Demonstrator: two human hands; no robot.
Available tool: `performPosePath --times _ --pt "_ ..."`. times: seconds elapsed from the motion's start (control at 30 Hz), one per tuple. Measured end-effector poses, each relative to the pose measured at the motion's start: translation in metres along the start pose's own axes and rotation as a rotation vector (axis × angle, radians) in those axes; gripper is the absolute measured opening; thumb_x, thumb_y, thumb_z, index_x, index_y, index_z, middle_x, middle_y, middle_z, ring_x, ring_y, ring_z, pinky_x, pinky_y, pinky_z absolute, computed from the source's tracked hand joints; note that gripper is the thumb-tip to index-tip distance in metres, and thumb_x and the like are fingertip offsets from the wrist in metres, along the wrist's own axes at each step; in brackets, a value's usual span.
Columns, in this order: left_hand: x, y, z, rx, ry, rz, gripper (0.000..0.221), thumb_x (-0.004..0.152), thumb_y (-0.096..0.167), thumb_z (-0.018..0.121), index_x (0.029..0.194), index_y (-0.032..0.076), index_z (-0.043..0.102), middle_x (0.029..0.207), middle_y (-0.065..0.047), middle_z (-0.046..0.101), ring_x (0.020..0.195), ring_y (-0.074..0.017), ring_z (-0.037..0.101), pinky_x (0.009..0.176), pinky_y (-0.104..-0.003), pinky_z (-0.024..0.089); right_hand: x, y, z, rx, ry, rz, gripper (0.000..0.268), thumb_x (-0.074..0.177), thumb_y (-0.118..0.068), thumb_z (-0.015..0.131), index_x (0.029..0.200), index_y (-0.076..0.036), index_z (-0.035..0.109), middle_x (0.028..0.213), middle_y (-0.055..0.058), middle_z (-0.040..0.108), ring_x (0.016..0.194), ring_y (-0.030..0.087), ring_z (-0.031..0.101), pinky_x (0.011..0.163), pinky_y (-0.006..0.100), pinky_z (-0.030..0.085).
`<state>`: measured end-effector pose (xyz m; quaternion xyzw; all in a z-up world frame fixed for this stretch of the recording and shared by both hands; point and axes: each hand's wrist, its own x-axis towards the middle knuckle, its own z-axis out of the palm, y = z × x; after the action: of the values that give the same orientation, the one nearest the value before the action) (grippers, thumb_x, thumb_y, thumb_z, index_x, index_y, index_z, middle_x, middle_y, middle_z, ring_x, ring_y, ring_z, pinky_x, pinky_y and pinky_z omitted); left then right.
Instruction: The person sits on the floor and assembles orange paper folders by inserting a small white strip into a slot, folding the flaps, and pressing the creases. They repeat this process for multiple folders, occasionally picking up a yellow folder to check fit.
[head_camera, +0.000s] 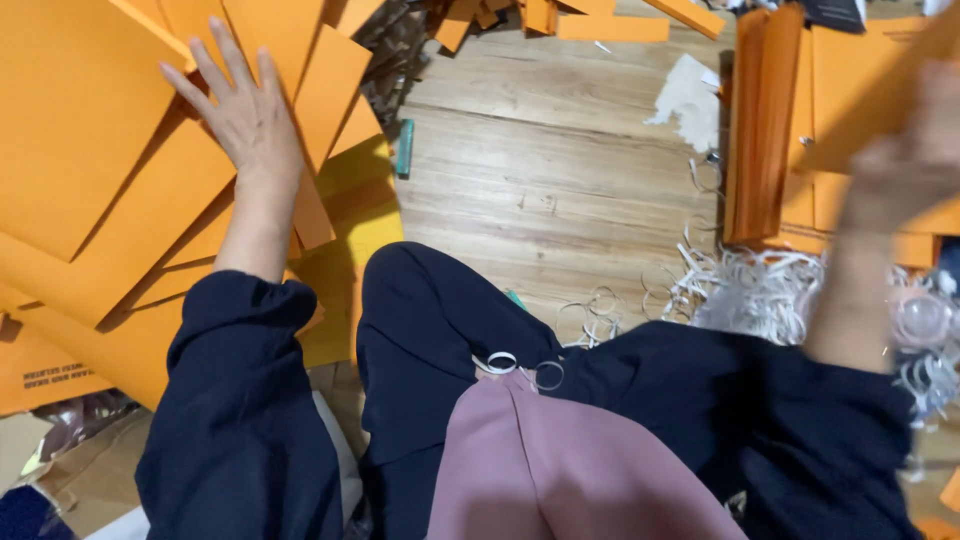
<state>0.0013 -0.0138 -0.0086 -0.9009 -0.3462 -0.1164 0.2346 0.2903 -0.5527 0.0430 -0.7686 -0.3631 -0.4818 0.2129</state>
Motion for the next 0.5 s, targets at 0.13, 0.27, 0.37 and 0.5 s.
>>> performPosePath --times 0.13,0.27,0.37,0.5 --pt "-0.031 0.047 -0.102 -0.459 -0.306 -0.022 0.088 0.087 0.018 0.066 0.139 0.01 -0.004 0.148 -0.02 0.016 0.134 -0.0407 0.02 0.104 -0.056 0.011 -0.009 -0.13 0.025 -0.061 -0.121 0.001 0.03 0.092 -0.003 0.044 0.119 0.002 0.056 0.115 0.021 0.059 0.097 0.035 0.063 0.074 0.039 0.053" --pt "-0.084 0.128 -0.061 -1.146 -0.138 -0.009 0.055 0.088 0.035 0.062 0.129 0.007 0.038 0.118 -0.019 0.046 0.103 -0.0349 0.047 0.084 -0.043 0.041 -0.082 -0.19 0.094 0.123 -0.325 0.137 0.063 0.069 0.011 0.045 0.13 -0.008 0.044 0.125 0.013 0.053 0.1 0.03 0.059 0.078 0.038 0.051" --pt "-0.114 0.186 -0.039 -1.496 -0.594 -0.223 0.066 0.081 0.063 0.052 0.126 0.014 0.048 0.084 -0.017 0.059 0.065 -0.0298 0.06 0.055 -0.036 0.05 -0.117 -0.226 0.119 0.423 -0.503 0.31 0.063 0.071 0.008 0.043 0.132 -0.009 0.043 0.128 0.015 0.048 0.109 0.033 0.049 0.093 0.041 0.04" --pt "-0.122 0.24 -0.02 -1.969 -1.088 -0.791 0.097 0.069 0.073 0.053 0.133 0.002 0.036 0.125 -0.024 0.04 0.094 -0.0269 0.052 0.074 -0.036 0.05 -0.132 -0.262 0.11 0.892 -0.802 0.488 0.05 0.086 -0.016 0.048 0.135 -0.01 0.038 0.128 0.019 0.047 0.117 0.037 0.045 0.101 0.045 0.033"
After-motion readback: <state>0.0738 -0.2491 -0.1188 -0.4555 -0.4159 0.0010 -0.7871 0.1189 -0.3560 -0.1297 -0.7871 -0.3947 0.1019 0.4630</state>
